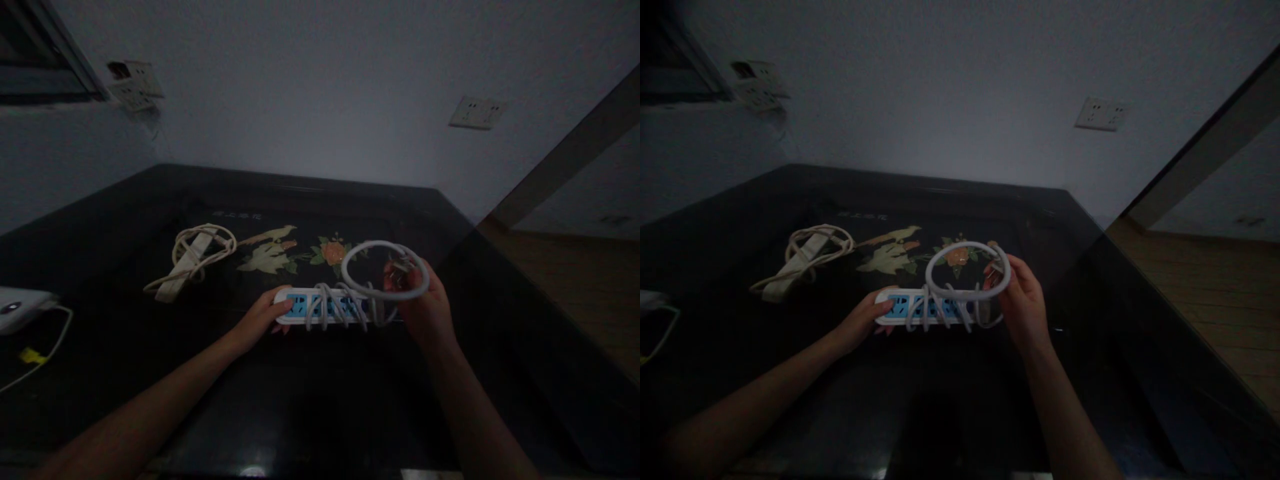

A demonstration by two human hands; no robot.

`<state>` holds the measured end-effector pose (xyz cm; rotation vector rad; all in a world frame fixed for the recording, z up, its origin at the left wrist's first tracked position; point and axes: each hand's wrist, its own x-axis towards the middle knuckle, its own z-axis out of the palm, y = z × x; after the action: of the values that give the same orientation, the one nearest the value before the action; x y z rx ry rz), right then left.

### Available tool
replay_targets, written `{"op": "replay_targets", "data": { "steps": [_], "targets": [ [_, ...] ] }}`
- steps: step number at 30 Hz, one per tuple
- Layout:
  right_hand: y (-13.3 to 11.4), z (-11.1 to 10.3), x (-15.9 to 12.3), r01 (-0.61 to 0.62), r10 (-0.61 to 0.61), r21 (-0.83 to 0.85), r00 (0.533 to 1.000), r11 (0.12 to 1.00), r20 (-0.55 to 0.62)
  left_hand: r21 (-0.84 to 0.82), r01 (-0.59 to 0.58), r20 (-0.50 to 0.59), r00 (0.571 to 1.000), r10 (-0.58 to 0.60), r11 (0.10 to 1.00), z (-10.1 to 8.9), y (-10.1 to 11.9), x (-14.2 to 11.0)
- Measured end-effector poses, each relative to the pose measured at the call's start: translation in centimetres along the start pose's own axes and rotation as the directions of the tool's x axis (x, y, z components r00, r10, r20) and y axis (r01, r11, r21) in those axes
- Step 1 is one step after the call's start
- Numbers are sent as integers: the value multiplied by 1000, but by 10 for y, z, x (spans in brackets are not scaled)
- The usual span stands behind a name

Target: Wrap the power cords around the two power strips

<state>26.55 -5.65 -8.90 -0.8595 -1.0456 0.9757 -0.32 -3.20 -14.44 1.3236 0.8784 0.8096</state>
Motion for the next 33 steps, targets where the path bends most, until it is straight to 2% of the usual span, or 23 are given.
{"op": "replay_targets", "data": {
  "steps": [2,4,8,10,13,16,19,22,26,30,33],
  "targets": [
    [1,-6,4,56,-72,-144,991,988,-110,-41,8,70,998,-5,999,-1,-2,-2],
    [3,-11,7,48,-98,-297,983,954,-156,-84,21,114,993,-11,996,-1,-2,-4],
    [4,-17,9,-55,16,-479,996,876,-85,-156,36,107,994,-19,987,0,3,-7],
    [5,-18,9,-74,65,-546,997,834,-36,-196,16,55,998,-5,981,1,7,-8],
    [6,-18,10,-50,79,-610,997,790,21,-269,-23,-89,996,-1,963,1,12,-8],
    [7,-20,11,-11,66,-636,996,771,63,-297,-67,-221,975,0,953,1,16,-6],
    [7,-21,10,-16,123,-678,986,735,111,-298,-129,-316,948,30,946,0,17,-4],
    [7,-18,8,-11,208,-680,955,734,210,-294,-165,-381,923,43,941,0,16,-1],
    [5,-13,4,11,309,-671,882,741,355,-277,-187,-435,899,51,943,-2,14,2],
    [0,-11,2,-18,386,-669,828,743,407,-293,-184,-482,876,21,938,-4,13,4],
    [-6,-12,1,-28,397,-611,783,791,479,-283,-173,-506,863,7,943,-5,11,6]
  ]
}}
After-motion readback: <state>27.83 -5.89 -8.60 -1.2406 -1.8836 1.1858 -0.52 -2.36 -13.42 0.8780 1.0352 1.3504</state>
